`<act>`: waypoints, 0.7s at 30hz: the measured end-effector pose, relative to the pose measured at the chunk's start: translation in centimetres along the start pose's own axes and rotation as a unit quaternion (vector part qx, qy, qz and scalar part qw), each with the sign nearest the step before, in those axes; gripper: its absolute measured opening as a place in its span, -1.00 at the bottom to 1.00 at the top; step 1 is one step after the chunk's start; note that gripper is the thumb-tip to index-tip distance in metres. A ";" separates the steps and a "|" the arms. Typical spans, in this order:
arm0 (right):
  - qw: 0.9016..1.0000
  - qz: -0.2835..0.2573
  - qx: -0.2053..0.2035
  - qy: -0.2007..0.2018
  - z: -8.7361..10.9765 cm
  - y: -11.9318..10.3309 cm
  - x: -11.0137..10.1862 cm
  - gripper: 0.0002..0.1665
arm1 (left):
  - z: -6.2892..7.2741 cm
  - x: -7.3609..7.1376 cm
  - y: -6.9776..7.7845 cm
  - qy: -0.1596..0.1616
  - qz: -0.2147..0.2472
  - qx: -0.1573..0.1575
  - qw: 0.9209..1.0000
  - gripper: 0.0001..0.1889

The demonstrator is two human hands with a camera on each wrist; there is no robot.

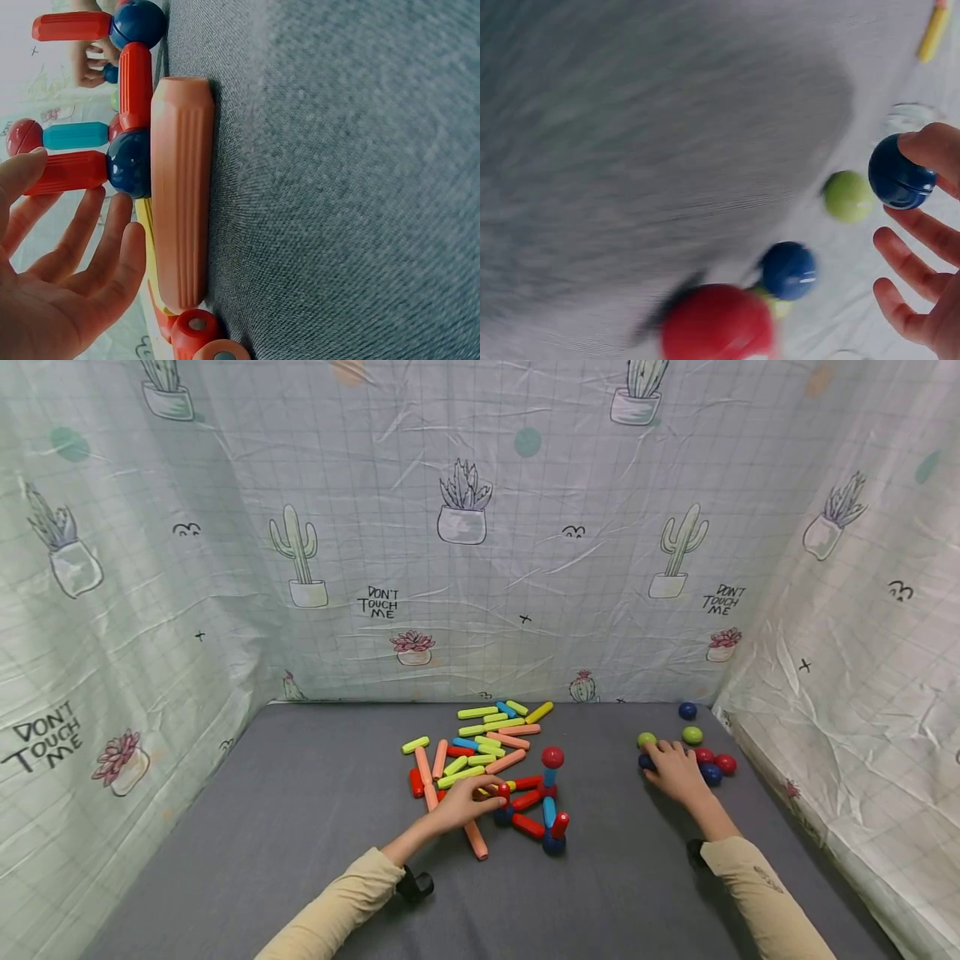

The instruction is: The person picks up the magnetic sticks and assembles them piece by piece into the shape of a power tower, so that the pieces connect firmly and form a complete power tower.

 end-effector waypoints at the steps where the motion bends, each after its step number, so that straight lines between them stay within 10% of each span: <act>1: 1.000 -0.003 -0.005 0.005 -0.2 -0.4 -0.4 -0.63 | -0.2 0.1 -0.6 0.003 -0.002 -0.003 1.000 -0.71; 14: 0.974 -0.075 -0.149 0.154 -2.9 -11.1 -9.5 -0.62 | -0.7 0.3 -1.5 0.008 0.006 0.000 1.000 -0.69; 21: 0.956 -0.115 -0.238 0.126 -3.6 -17.7 -10.3 -0.55 | -1.7 0.9 -3.9 0.022 -0.007 -0.005 1.000 -0.71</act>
Point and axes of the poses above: each hand's wrist, its own z-axis away from the middle knuckle, its own x-axis out of the palm, y = z × x, the point moved 8 cm from there along -z, towards the middle knuckle, and after that the axes turned 8 degrees about -x, right-handed, at the moved point
